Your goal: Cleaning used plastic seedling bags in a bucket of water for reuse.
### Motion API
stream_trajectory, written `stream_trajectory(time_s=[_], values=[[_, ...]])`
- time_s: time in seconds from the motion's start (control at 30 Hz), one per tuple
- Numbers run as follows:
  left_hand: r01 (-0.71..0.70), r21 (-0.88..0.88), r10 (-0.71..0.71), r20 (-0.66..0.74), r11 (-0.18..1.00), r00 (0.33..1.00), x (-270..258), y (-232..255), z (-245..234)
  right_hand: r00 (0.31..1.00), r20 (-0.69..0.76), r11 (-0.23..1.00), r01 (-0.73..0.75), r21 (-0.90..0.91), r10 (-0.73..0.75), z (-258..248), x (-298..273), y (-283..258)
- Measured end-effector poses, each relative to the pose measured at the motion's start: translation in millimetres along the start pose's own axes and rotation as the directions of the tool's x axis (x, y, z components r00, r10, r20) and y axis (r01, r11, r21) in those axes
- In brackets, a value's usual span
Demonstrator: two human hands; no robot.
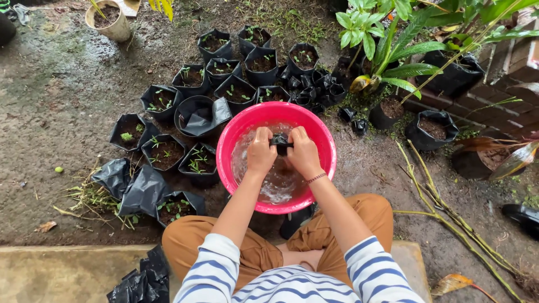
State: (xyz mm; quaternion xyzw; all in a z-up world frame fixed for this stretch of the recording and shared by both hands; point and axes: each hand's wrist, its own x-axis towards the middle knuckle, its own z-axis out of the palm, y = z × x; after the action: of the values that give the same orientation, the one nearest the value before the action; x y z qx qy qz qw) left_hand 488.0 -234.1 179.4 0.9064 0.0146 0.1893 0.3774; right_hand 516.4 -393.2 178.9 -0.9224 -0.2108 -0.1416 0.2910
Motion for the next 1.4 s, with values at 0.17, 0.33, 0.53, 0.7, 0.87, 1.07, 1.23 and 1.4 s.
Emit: stream_trajectory(time_s=[0.17,0.33,0.53,0.7,0.87,1.07,1.23,1.4], values=[[-0.172,-0.068,0.158,-0.174,0.983,0.972,0,-10,10,0.982,0.064,0.984,-0.174,-0.035,0.176,-16,-1,-17],[-0.342,-0.095,0.309,-0.259,0.935,0.915,2,4,3,0.958,-0.043,0.956,-0.280,0.090,0.285,-13,-2,-13],[-0.336,-0.022,0.319,-0.267,0.941,0.910,0,-1,6,0.979,-0.085,0.983,-0.185,-0.012,0.183,-4,-4,1],[-0.313,0.087,0.325,-0.267,0.946,0.907,0,-20,17,0.973,-0.232,1.000,0.011,-0.024,-0.017,9,-3,14],[-0.272,-0.008,0.257,-0.305,0.962,0.917,-1,-21,22,0.988,-0.105,0.994,-0.105,0.043,0.109,-19,1,-17],[-0.266,-0.086,0.227,-0.317,0.960,0.921,0,1,4,0.955,-0.041,0.953,-0.290,0.086,0.294,-18,1,-14],[-0.292,0.038,0.290,-0.283,0.956,0.914,0,-3,8,0.981,-0.168,0.995,-0.088,0.044,0.094,-23,0,-15],[-0.315,0.044,0.314,-0.288,0.948,0.905,3,-4,7,0.966,-0.257,0.997,0.035,0.072,-0.015,-31,7,-23]])
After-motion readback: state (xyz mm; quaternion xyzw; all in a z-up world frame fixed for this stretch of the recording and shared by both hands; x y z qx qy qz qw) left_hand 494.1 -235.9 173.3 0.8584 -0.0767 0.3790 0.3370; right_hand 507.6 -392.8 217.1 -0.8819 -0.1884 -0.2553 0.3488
